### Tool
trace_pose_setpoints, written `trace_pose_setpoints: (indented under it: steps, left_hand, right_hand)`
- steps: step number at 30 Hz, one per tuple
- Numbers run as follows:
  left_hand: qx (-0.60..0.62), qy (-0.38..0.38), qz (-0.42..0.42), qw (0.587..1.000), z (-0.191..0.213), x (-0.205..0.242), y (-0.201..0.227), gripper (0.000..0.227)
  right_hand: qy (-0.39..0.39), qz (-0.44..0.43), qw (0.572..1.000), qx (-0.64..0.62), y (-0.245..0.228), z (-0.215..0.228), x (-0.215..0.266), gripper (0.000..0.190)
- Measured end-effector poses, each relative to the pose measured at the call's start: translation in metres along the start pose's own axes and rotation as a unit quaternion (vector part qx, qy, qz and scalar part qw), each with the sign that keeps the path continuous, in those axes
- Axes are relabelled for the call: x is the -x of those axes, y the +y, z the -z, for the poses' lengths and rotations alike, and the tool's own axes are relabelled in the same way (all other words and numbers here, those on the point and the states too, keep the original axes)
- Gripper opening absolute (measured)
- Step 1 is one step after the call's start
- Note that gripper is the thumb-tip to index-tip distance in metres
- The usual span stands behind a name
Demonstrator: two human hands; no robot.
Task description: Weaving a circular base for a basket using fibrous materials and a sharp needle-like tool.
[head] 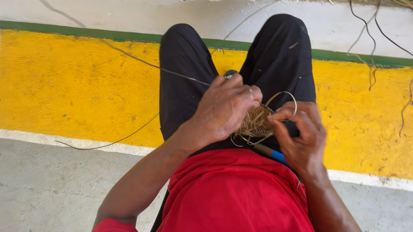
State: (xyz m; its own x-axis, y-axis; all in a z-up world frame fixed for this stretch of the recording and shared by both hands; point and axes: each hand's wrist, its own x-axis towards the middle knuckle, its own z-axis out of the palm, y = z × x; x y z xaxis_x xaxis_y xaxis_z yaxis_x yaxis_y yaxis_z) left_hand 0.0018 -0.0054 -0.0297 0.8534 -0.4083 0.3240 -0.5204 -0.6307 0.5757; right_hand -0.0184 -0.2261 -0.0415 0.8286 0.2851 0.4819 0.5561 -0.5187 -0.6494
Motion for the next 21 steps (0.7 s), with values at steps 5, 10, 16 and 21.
trace_pose_setpoints:
  steps: [5,10,16,21]
  left_hand:
    - [-0.022,0.018,0.002,1.000,0.008,0.001,0.001,0.006]
    - [-0.072,0.052,0.012,0.996,0.010,0.005,0.006,0.025]
    - [-0.123,0.092,0.021,0.988,0.005,0.008,0.016,0.019]
    - [-0.119,0.089,0.043,0.988,-0.002,0.013,0.025,0.021]
  right_hand:
    - [-0.161,-0.154,0.974,-0.039,-0.002,0.032,0.016,0.026]
    - [-0.310,-0.037,0.933,0.179,-0.003,0.020,0.047,0.036]
    - [-0.465,-0.445,0.748,0.163,-0.061,0.049,-0.014,0.056]
    - [-0.261,-0.278,0.924,-0.039,-0.035,0.031,0.012,0.057]
